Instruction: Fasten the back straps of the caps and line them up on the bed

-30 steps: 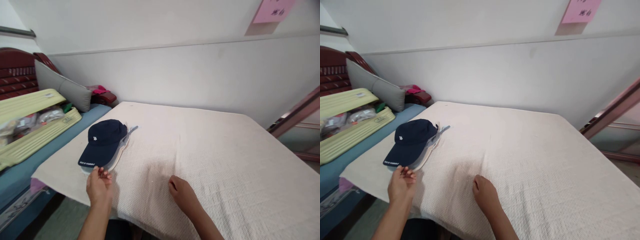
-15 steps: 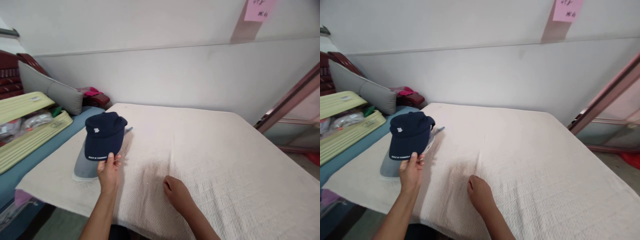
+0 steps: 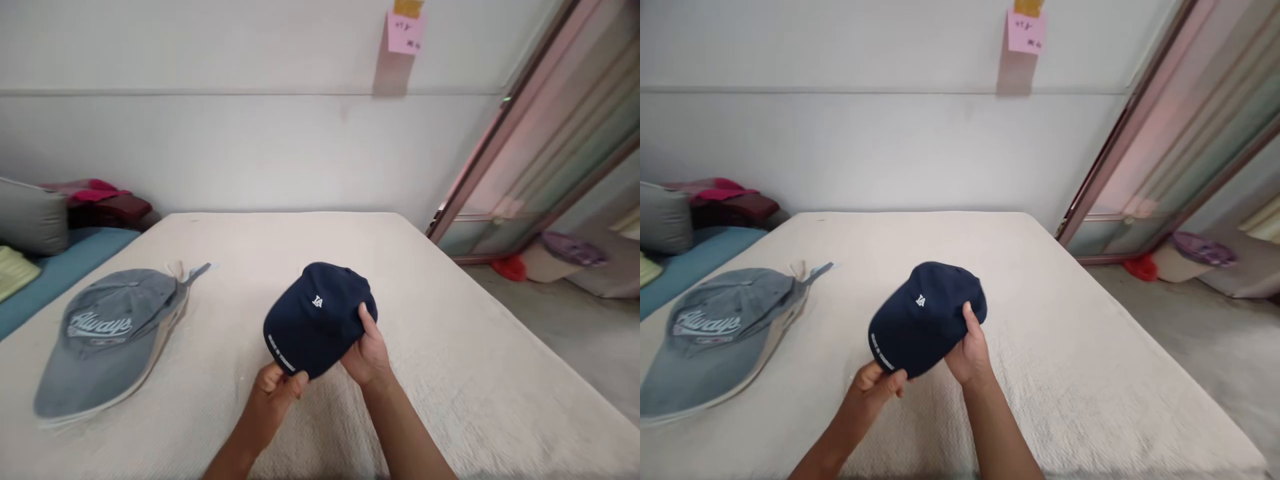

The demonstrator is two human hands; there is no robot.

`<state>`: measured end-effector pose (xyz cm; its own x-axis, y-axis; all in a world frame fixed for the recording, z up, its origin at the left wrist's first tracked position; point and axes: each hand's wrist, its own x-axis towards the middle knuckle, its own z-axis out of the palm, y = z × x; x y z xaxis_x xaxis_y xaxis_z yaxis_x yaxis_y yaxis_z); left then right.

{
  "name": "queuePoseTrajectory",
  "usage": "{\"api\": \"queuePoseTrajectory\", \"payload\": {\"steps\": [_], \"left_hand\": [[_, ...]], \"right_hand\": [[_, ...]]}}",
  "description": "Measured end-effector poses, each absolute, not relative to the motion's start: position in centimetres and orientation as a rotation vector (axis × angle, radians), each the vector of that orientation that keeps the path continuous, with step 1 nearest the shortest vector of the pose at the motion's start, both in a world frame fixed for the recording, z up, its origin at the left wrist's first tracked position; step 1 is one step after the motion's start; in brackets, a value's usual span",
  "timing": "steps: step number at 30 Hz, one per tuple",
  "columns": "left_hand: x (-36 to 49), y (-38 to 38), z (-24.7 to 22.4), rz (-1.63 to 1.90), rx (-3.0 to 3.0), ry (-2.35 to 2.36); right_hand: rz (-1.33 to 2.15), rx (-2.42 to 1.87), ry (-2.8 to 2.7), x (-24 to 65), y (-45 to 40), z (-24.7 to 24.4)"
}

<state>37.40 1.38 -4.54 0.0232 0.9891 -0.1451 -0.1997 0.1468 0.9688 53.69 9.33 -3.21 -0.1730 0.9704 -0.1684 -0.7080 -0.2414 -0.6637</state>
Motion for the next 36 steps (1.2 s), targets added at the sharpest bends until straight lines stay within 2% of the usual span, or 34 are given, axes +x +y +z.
{"api": "queuePoseTrajectory", "payload": {"steps": [3, 8, 16, 20, 24, 27, 32, 36], "left_hand": [[38.0, 1.2, -4.0, 1.015, 0.778, 0.860], [36.2, 2.5, -2.6, 1.035, 0.334, 0.681], [35.2, 4.4, -2.5, 1.219, 0.111, 0.958], [34.9, 4.2, -1.4, 1.124, 0.034, 1.001], [34.7, 3.9, -1.0, 1.101, 0.228, 1.006], [34.5, 3.6, -1.6, 1.130, 0.427, 1.046], [34.5, 3.2, -2.7, 0.914, 0.768, 1.056], [35.0, 3.2, -2.5, 0.865, 0.723, 1.032]], "right_hand": [[1.750, -0.702, -0.449, 55.6, 9.3, -3.0], [1.823, -0.684, -0.389, 57.4, 7.8, -3.2], [2.136, -0.576, -0.647, 57.1, 4.1, -4.1], [2.294, -0.526, -0.799, 57.3, 3.4, -4.8], [2.424, -0.455, -0.902, 57.7, 3.3, -5.3], [2.351, -0.460, -0.814, 58.1, 4.0, -5.1], [1.939, -0.672, -0.608, 58.4, 6.3, -4.4], [1.852, -0.669, -0.597, 58.6, 7.6, -4.1]]}}
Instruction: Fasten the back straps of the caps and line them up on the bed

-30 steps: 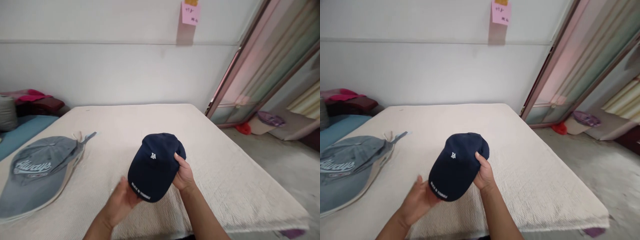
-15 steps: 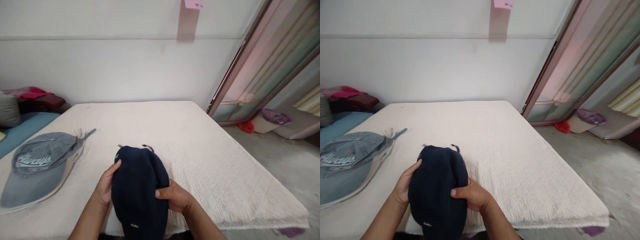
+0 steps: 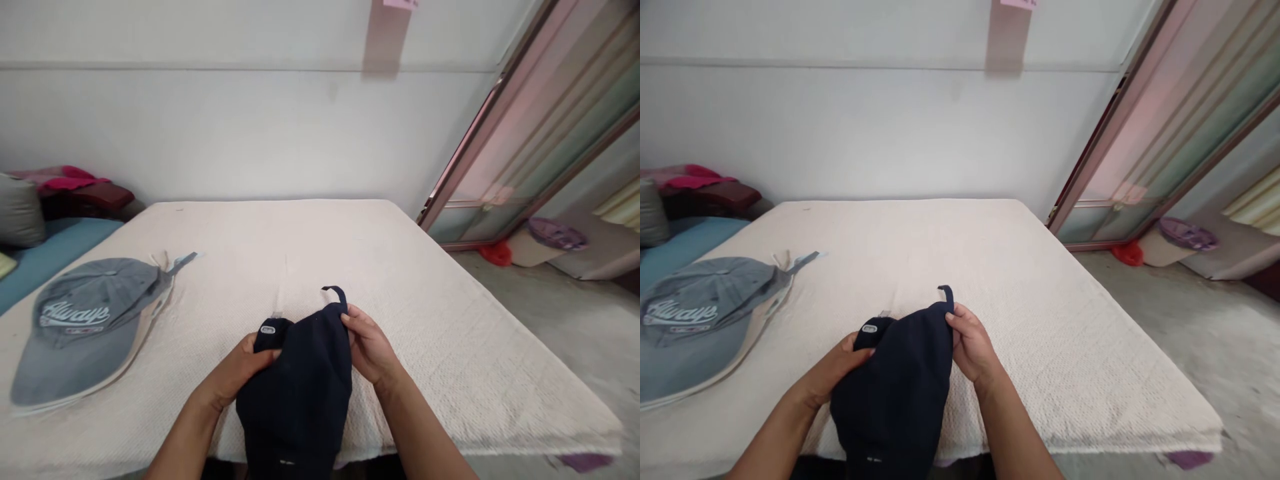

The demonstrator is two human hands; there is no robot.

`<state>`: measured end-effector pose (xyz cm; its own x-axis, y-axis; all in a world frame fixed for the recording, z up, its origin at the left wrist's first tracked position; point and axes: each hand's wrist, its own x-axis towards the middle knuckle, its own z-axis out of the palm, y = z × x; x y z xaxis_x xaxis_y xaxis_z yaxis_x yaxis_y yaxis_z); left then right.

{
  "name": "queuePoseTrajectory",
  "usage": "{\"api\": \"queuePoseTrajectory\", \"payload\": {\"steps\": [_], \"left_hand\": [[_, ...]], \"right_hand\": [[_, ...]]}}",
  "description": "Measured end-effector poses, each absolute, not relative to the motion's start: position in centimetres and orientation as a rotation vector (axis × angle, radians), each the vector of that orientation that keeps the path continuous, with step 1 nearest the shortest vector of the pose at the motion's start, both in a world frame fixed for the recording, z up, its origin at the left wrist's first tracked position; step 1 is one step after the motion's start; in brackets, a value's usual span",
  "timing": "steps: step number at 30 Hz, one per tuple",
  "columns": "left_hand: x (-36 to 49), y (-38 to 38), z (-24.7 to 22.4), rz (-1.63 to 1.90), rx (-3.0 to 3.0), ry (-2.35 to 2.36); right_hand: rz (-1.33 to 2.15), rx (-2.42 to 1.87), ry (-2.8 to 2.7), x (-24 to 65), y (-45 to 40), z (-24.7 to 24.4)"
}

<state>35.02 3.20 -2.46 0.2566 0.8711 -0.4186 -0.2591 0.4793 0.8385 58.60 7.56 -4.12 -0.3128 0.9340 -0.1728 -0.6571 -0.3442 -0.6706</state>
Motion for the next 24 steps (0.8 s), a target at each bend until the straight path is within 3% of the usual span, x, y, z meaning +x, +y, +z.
{"api": "queuePoseTrajectory", "payload": {"steps": [7, 12, 18, 24], "left_hand": [[35.6, 4.4, -1.9, 1.068, 0.183, 1.066], [35.6, 4.7, -2.7, 1.243, 0.371, 0.932], [36.0, 4.1, -3.3, 1.068, 0.607, 0.979], [36.4, 3.6, -2.7, 0.998, 0.852, 0.969]], "right_hand": [[1.900, -0.610, -0.583, 58.9, 7.4, -3.6], [2.034, -0.707, -0.972, 58.3, 6.6, -3.5], [2.167, -1.015, -1.466, 57.1, 6.0, -4.1], [2.108, -0.734, -1.202, 57.5, 6.1, -3.7]]}}
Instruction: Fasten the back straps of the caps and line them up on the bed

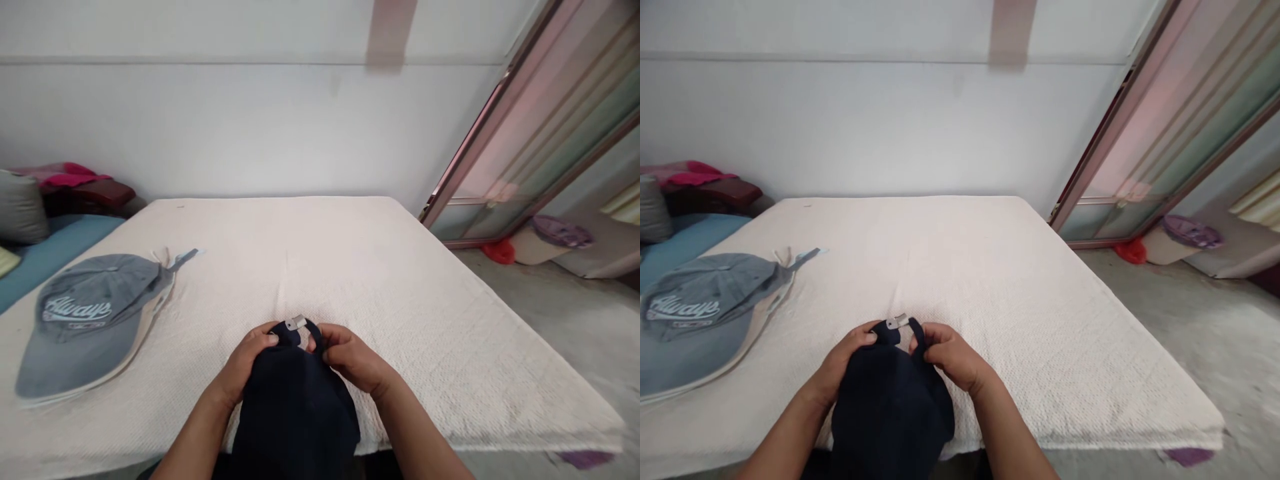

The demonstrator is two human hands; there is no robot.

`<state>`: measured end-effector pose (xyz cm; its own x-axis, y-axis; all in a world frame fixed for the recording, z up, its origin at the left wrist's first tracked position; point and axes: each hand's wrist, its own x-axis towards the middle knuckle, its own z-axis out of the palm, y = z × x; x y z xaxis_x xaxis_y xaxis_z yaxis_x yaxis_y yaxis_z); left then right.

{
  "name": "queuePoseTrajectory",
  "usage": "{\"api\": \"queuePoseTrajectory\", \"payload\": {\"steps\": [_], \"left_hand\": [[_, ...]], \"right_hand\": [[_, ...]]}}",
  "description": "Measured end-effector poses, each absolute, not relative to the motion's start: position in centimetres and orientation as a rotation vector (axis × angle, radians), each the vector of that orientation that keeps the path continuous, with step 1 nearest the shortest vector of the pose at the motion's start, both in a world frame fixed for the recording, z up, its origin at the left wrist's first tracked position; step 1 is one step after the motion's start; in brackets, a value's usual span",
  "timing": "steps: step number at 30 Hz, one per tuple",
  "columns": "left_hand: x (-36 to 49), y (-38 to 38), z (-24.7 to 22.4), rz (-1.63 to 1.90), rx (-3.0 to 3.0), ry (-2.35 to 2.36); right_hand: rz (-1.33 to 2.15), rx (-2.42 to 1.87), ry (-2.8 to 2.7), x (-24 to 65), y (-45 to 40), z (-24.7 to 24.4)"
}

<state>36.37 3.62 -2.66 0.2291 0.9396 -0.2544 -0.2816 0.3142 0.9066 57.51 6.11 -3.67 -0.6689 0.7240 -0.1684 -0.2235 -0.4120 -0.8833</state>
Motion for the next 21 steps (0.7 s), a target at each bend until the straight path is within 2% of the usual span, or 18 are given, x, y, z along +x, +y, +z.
{"api": "queuePoseTrajectory", "payload": {"steps": [3, 9, 21], "left_hand": [[36.7, 3.4, -2.3, 0.953, 0.907, 0.999], [37.6, 3.5, -2.7, 0.890, 0.913, 1.070], [37.5, 3.3, -3.3, 1.036, 0.594, 1.110]], "right_hand": [[2.134, -0.641, -1.053, 57.6, 6.1, -3.6], [1.926, -0.841, -0.978, 57.4, 6.5, -3.8], [1.878, -0.821, -0.952, 57.4, 6.7, -3.4]]}}
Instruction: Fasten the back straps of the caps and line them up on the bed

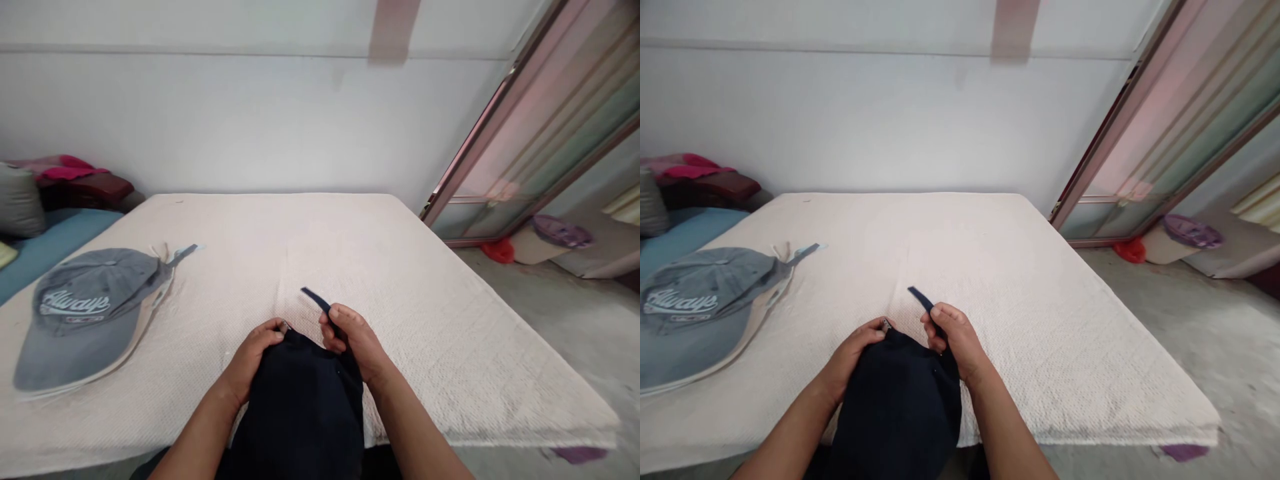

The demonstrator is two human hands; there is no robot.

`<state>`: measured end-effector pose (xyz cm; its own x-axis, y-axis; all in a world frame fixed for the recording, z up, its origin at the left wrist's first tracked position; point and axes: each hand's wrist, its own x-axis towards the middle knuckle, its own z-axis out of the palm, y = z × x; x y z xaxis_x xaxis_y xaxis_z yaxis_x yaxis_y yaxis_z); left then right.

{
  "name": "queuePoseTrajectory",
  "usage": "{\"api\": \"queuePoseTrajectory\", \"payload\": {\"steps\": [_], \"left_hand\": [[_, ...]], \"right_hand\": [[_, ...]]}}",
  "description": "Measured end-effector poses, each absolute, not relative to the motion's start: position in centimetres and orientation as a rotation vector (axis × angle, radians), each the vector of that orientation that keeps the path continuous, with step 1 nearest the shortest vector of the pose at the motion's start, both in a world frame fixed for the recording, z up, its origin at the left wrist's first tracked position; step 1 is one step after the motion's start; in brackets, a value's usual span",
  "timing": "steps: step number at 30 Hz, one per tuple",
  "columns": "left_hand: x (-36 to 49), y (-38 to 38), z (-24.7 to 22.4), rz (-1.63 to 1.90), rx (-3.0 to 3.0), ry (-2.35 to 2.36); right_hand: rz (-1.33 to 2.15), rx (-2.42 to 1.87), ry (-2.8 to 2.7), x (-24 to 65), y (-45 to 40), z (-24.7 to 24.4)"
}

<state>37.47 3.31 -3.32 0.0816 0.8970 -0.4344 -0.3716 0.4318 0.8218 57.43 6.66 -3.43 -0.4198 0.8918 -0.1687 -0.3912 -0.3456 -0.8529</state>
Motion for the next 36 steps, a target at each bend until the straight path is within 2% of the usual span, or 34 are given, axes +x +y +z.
{"api": "queuePoseTrajectory", "payload": {"steps": [6, 12, 17, 25, 36], "left_hand": [[37.2, 2.9, -3.3, 1.024, 0.573, 1.155], [36.9, 2.6, -3.7, 0.985, 0.580, 1.109], [37.1, 2.4, -3.9, 1.015, 0.530, 1.152], [38.3, 2.3, -2.0, 0.997, 0.598, 0.901], [37.6, 2.1, -3.9, 1.007, 0.496, 0.972]], "right_hand": [[1.958, -0.749, -1.076, 57.4, 6.5, -3.1], [1.945, -0.593, -0.926, 57.7, 6.6, -3.3], [1.959, -0.632, -0.878, 58.0, 6.8, -3.2], [2.042, -0.747, -1.114, 57.7, 6.4, -3.1], [2.042, -0.849, -1.266, 57.8, 6.2, -2.6]]}}
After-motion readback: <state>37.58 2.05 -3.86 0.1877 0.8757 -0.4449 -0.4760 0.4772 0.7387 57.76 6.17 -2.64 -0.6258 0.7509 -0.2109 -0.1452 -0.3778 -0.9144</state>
